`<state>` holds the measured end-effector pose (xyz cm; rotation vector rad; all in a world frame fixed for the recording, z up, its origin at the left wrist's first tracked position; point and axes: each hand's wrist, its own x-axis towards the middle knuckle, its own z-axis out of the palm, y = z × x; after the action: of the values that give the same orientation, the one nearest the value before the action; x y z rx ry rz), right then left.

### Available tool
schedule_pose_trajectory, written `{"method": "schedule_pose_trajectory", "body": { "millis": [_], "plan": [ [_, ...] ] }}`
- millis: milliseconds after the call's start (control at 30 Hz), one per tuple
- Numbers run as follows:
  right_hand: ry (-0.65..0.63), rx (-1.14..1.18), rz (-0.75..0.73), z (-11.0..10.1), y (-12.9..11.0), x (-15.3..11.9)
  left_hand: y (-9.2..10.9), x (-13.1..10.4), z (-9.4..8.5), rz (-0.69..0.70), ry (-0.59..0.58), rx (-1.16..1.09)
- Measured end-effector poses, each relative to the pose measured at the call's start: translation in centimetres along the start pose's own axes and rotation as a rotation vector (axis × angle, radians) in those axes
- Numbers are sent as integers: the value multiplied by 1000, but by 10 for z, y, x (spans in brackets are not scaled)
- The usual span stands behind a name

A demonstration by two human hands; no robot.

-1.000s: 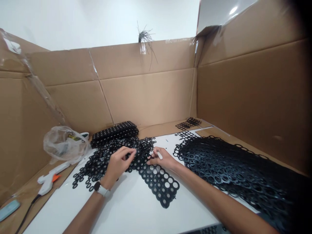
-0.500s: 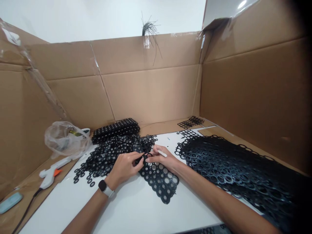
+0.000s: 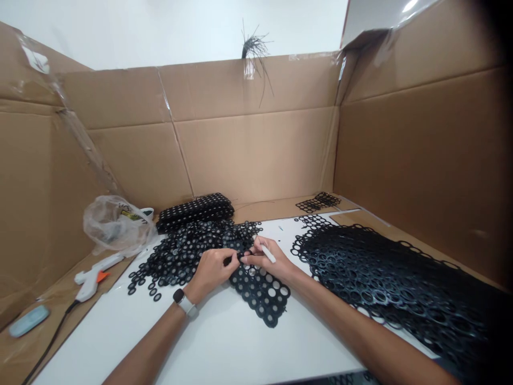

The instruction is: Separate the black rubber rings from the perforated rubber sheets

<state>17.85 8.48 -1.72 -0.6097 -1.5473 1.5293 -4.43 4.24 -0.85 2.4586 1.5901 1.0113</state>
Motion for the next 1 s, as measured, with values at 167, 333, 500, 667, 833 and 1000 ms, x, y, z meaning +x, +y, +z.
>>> {"method": "schedule_pose_trajectory", "body": {
  "millis": [167, 333, 500, 667, 833, 1000],
  "plan": [
    [55, -6, 5, -5, 1, 0, -22, 4, -24, -171, 143, -128],
    [44, -7, -27, -7, 3, 2, -15, 5, -22, -17, 155, -116],
    [41, -41, -73, -3, -2, 0, 1, 3, -3, -49, 51, -241],
    [77, -129, -109, 2, -6, 1, 4, 7, 5, -227, 36, -489],
    [41, -90, -113, -6, 0, 2, -19, 9, -15, -403, 292, -449],
    [-60, -239, -11, -20, 5, 2, -47, 7, -41, -385, 432, -135]
  ]
}}
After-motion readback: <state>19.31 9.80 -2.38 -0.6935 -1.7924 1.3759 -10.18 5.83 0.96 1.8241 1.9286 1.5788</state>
